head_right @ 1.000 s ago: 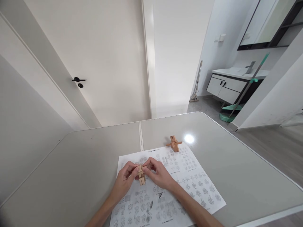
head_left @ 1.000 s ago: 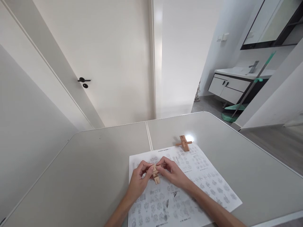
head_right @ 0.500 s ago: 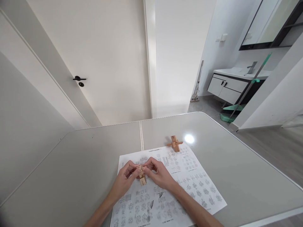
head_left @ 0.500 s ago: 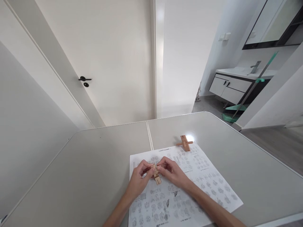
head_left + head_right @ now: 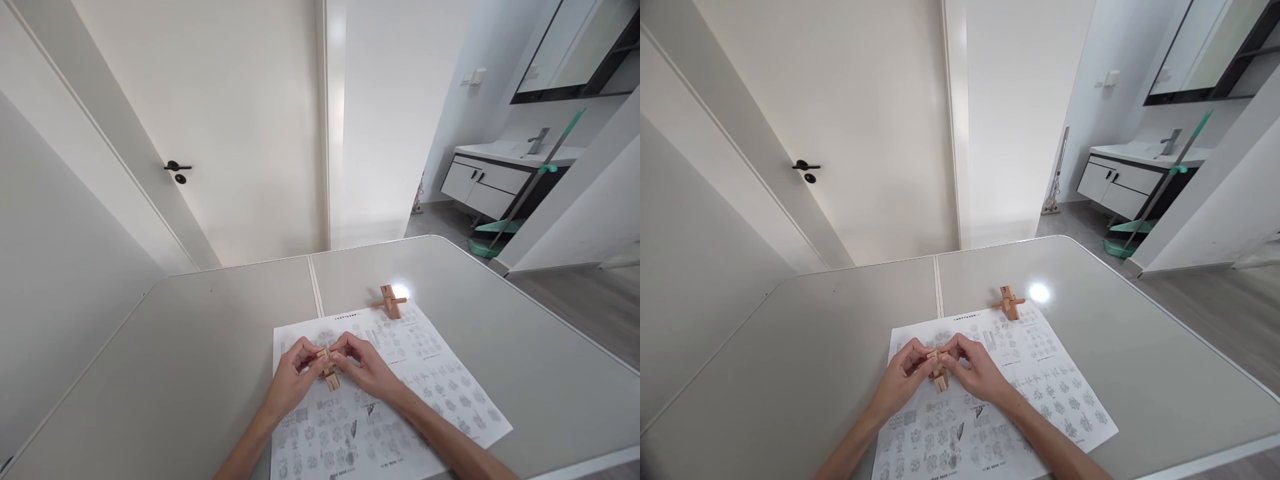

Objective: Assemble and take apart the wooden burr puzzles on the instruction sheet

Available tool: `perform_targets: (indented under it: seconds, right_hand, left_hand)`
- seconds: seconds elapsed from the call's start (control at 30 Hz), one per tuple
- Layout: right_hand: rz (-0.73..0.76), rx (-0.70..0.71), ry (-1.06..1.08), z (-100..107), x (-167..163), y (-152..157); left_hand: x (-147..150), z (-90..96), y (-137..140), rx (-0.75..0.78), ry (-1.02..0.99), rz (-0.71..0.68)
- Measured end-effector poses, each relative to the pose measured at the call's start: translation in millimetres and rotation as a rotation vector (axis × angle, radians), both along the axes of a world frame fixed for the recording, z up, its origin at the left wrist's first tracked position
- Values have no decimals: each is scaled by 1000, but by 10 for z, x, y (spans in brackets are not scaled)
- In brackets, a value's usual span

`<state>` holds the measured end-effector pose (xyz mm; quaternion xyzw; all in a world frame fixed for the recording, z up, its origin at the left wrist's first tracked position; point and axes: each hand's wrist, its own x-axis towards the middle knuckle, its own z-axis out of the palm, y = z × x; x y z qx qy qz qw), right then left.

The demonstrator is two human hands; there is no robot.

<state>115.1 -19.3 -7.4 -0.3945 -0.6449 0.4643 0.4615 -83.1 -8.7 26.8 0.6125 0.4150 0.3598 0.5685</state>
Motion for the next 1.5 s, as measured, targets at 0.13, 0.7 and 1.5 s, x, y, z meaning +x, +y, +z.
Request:
perform_targets:
  seconds: [0.13,0.7,1.5]
  right_hand:
    - [5,-23,-2,4,0,6]
    - [19,-144,212,88,-35,49]
    - [16,257,-463,55,34,19]
  left_hand:
    - [-14,-1,-6,28,31,14]
    - [-35,46,-49,250,190,-40]
    - [-124,-122,88,151,72,288]
